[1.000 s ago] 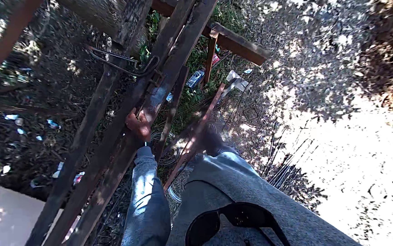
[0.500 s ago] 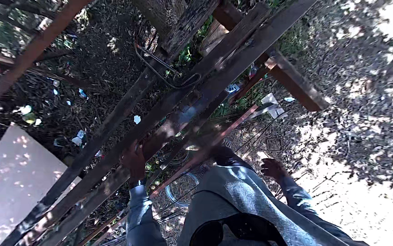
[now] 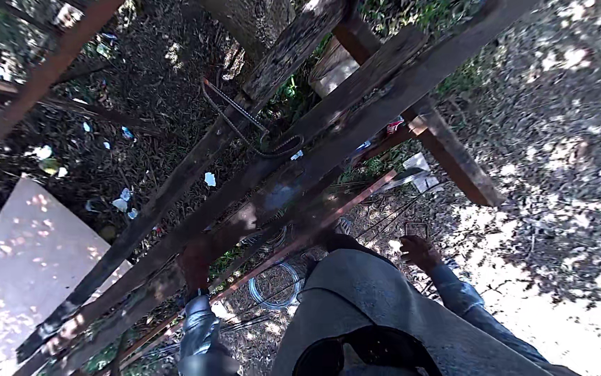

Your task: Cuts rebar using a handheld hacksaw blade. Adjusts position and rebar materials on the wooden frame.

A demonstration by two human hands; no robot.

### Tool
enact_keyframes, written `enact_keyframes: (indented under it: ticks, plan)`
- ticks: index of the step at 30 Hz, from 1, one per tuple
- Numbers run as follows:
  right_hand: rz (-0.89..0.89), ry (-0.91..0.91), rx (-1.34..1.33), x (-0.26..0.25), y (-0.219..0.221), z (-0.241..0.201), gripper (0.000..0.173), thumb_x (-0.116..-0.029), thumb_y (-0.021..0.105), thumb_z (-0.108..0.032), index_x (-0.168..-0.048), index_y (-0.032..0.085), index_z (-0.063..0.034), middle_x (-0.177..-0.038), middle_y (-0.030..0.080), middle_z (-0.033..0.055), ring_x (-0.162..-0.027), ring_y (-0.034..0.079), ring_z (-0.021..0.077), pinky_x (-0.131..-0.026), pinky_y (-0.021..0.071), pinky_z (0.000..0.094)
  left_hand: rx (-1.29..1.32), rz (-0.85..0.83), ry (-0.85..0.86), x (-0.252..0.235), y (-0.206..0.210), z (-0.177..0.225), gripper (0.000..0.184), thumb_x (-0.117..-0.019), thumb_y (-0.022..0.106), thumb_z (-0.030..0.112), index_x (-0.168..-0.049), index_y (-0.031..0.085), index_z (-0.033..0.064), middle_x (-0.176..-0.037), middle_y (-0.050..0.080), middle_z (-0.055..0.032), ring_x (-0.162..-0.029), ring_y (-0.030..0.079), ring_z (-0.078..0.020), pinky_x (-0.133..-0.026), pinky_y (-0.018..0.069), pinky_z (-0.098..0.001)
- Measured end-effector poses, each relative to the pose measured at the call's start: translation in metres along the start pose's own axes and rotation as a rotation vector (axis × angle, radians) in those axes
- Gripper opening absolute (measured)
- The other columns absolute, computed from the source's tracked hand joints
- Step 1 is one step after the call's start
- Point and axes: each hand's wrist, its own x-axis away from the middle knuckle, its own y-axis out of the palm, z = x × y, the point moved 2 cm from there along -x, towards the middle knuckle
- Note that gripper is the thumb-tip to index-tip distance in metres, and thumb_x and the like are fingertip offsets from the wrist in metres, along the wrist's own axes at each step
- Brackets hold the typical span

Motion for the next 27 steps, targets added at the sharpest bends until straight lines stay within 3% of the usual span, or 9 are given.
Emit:
enact_keyframes:
  ticks: [4, 6, 8, 13, 16, 21, 23, 25, 27]
  plan:
    - [-0.041, -0.023, 0.088, -0.012, -0.009, 0.001, 0.040, -0.1110, 0.046, -0.032, -0.137, 0.058, -0.0041, -0.115, 0.069, 0.0245, -0.090, 0.072, 0.0382, -0.079, 0.0589, 0.0576, 0.120, 0.023, 0.082, -0.022, 0.003, 0.095, 0.030, -0.1051, 0.056, 0.034, -0.115, 0.076, 0.0132, -0.108, 0.075, -0.0071, -0.108, 0.068, -0.0237, -0.105, 0.0458, -0.0538]
    - [-0.045, -0.077, 0.086, -0.009, -0.017, -0.019, 0.041, -0.1110, 0.046, -0.032, -0.136, 0.059, -0.0024, -0.114, 0.069, 0.0240, -0.088, 0.071, 0.0362, -0.078, 0.0586, 0.0558, 0.200, 0.069, 0.141, -0.028, 0.018, 0.149, 0.028, -0.1028, 0.061, 0.032, -0.116, 0.075, 0.0120, -0.109, 0.075, -0.0073, -0.106, 0.070, -0.0226, -0.101, 0.0518, -0.0512]
    - [-0.053, -0.173, 0.116, -0.002, -0.021, -0.057, 0.041, -0.1105, 0.046, -0.035, -0.131, 0.062, -0.0036, -0.108, 0.072, 0.0191, -0.082, 0.073, 0.0299, -0.073, 0.0608, 0.0505, 0.232, 0.053, 0.127, -0.031, 0.032, 0.196, 0.033, -0.0994, 0.067, 0.037, -0.122, 0.072, 0.0130, -0.113, 0.074, -0.0081, -0.107, 0.070, -0.0240, -0.099, 0.0546, -0.0495]
    - [-0.179, -0.566, 0.099, 0.044, -0.008, -0.198, 0.040, -0.1085, 0.050, -0.038, -0.121, 0.067, -0.0043, -0.096, 0.074, 0.0094, -0.076, 0.072, 0.0182, -0.071, 0.0625, 0.0394, 0.355, 0.021, 0.150, -0.045, 0.043, 0.271, 0.033, -0.0961, 0.072, 0.041, -0.112, 0.071, 0.0120, -0.098, 0.073, -0.0048, -0.089, 0.069, -0.0186, -0.083, 0.0583, -0.0461]
    - [-0.283, -0.711, -0.058, 0.060, 0.023, -0.273, 0.036, -0.1085, 0.052, -0.035, -0.124, 0.067, -0.0061, -0.093, 0.074, 0.0083, -0.074, 0.072, 0.0174, -0.072, 0.0626, 0.0368, 0.342, 0.001, 0.155, -0.052, 0.044, 0.276, 0.032, -0.0956, 0.072, 0.044, -0.110, 0.072, 0.0153, -0.098, 0.072, -0.0020, -0.088, 0.069, -0.0164, -0.082, 0.0582, -0.0441]
    - [-0.402, -0.795, -0.411, 0.074, 0.085, -0.347, 0.042, -0.1095, 0.048, -0.042, -0.140, 0.056, -0.0140, -0.093, 0.071, 0.0128, -0.067, 0.069, 0.0249, -0.061, 0.0620, 0.0406, 0.364, -0.084, 0.226, -0.043, 0.047, 0.268, 0.031, -0.0980, 0.068, 0.043, -0.110, 0.074, 0.0158, -0.097, 0.074, 0.0003, -0.088, 0.070, -0.0122, -0.083, 0.0596, -0.0404]
    - [-0.381, -0.710, -0.549, 0.075, 0.095, -0.362, 0.042, -0.1106, 0.045, -0.041, -0.131, 0.060, -0.0072, -0.091, 0.071, 0.0139, -0.068, 0.070, 0.0259, -0.064, 0.0631, 0.0418, 0.355, -0.074, 0.278, -0.039, 0.047, 0.260, 0.031, -0.0983, 0.067, 0.041, -0.117, 0.073, 0.0167, -0.105, 0.075, 0.0013, -0.097, 0.071, -0.0108, -0.090, 0.0599, -0.0394]
    - [-0.341, -0.659, -0.578, 0.075, 0.097, -0.366, 0.042, -0.1120, 0.042, -0.038, -0.127, 0.062, -0.0034, -0.089, 0.072, 0.0131, -0.067, 0.070, 0.0234, -0.063, 0.0631, 0.0384, 0.271, -0.016, 0.265, -0.033, 0.041, 0.231, 0.041, -0.0952, 0.069, 0.046, -0.128, 0.071, 0.0203, -0.121, 0.073, -0.0008, -0.117, 0.065, -0.0186, -0.107, 0.0492, -0.0486]
    - [-0.323, -0.633, -0.571, 0.072, 0.096, -0.368, 0.040, -0.1121, 0.043, -0.035, -0.123, 0.063, -0.0021, -0.086, 0.071, 0.0123, -0.065, 0.070, 0.0216, -0.062, 0.0624, 0.0358, 0.146, 0.072, 0.208, -0.031, 0.032, 0.176, 0.052, -0.0907, 0.069, 0.056, -0.130, 0.070, 0.0223, -0.130, 0.069, -0.0050, -0.126, 0.061, -0.0262, -0.113, 0.0421, -0.0563]
